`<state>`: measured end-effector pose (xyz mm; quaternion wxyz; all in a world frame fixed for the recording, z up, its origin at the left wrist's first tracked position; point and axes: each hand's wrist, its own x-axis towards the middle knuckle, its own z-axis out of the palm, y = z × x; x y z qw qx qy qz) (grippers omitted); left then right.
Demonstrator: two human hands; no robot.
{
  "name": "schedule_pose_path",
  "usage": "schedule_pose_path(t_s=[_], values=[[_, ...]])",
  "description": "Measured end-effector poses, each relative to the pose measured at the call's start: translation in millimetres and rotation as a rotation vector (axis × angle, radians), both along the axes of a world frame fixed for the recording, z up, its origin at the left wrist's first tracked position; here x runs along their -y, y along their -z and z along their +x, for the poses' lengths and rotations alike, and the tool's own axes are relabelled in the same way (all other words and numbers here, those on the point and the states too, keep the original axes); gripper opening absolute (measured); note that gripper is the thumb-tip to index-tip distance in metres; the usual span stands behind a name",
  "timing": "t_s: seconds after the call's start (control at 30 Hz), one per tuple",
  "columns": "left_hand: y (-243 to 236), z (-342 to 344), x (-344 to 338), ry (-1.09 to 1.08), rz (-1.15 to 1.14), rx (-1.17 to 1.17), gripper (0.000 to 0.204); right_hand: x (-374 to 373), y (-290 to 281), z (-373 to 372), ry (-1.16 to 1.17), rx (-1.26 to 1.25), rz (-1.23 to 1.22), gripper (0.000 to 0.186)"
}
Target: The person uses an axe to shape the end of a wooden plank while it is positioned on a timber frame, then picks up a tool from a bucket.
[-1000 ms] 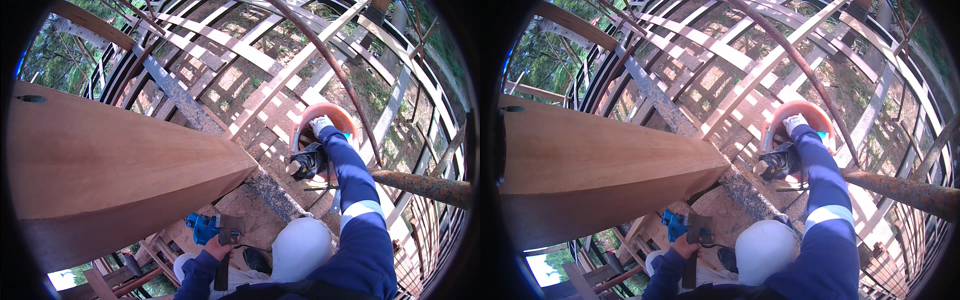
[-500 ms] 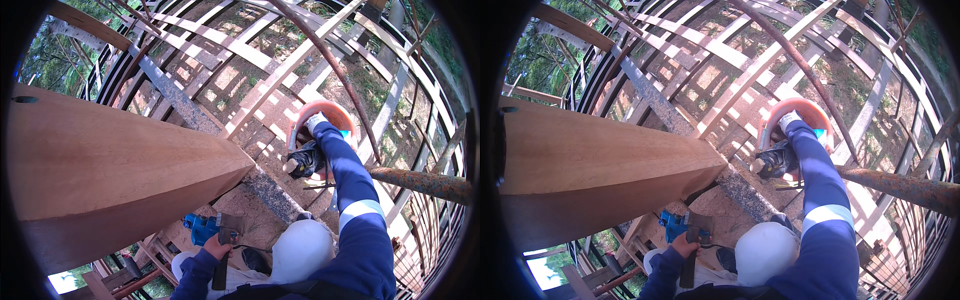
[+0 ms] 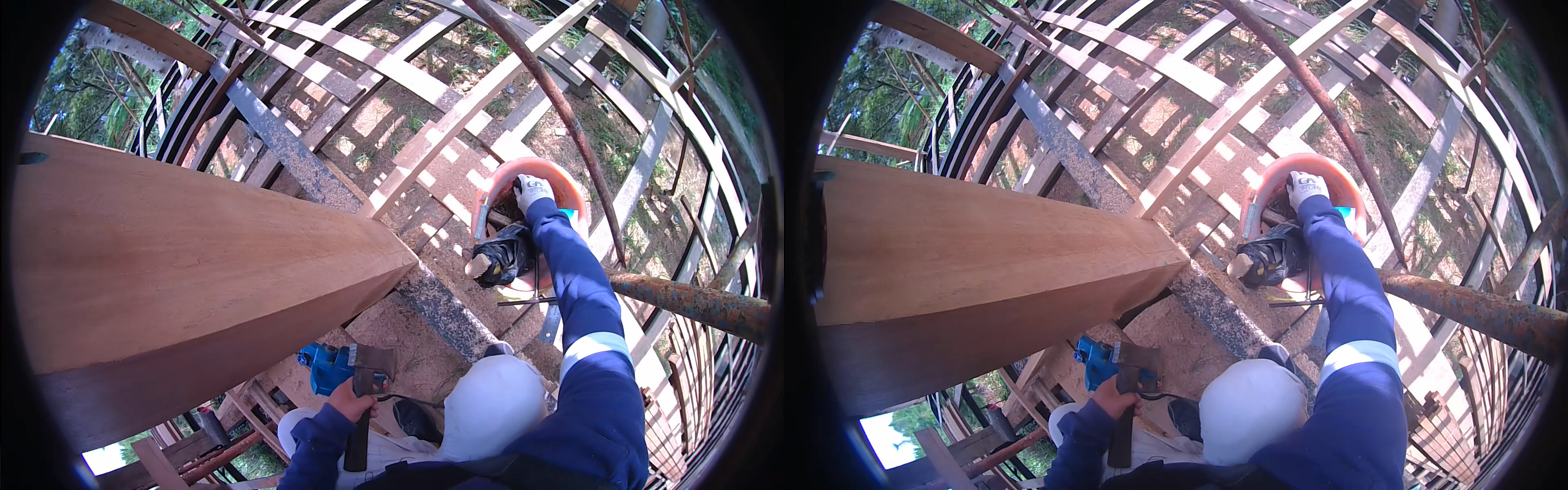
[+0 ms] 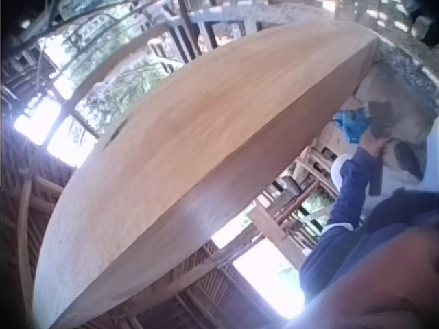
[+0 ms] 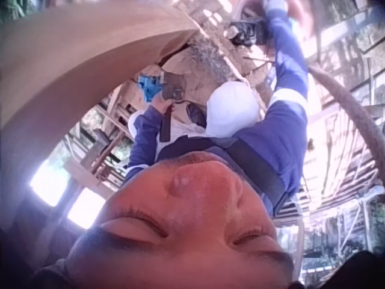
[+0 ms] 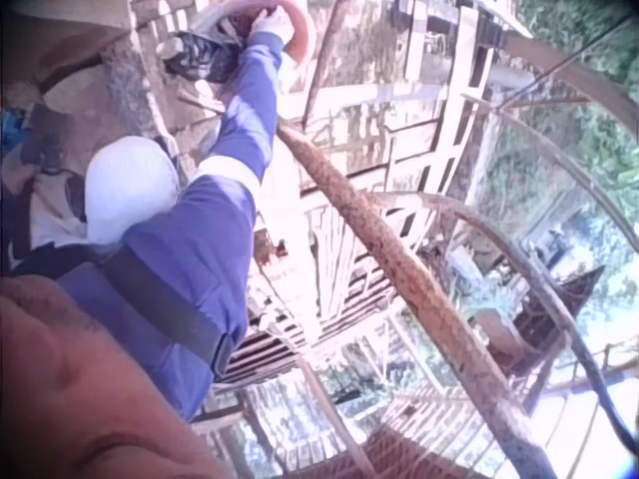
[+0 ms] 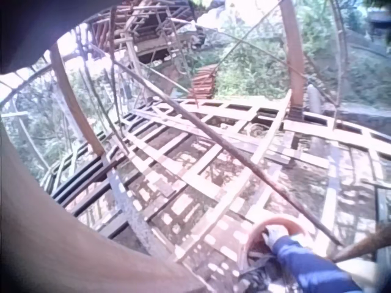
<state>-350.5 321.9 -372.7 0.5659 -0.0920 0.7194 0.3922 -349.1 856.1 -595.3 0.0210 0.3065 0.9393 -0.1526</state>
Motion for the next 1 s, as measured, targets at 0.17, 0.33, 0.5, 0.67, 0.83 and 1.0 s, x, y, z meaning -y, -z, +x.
schedule_pose_path(t_s=[0.17, 0.33, 0.5, 0.67, 0.83, 1.0], values=[[-1.3, -4.1, -13.7, -0.002, 0.035, 0.028, 0.03, 12.1, -17.4, 51.2, 0.577, -0.764, -0.983, 0.014], [8.6, -0.3, -23.8, 0.032, 0.123, 0.029, 0.032, 110.0, -129.7, 94.0, 0.546, -1.043, -1.251, 0.015], [19.0, -4.3, -51.5, 0.052, 0.278, 0.071, 0.03, 184.6, -151.8, 131.9, 0.154, -0.781, -1.592, 0.016], [32.3, -0.7, -89.2, -0.01, 0.45, 0.075, 0.046, 217.0, -131.6, 136.0, 0.039, -0.477, -1.661, 0.017], [48.0, 5.8, -94.5, -0.123, 0.485, 0.1, 0.043, 236.8, -150.5, 120.8, -0.026, -0.296, -1.679, 0.015], [49.9, 18.3, -84.2, -0.073, 0.432, 0.105, 0.031, 250.3, -140.1, 115.8, -0.078, -0.218, -1.716, 0.014]])
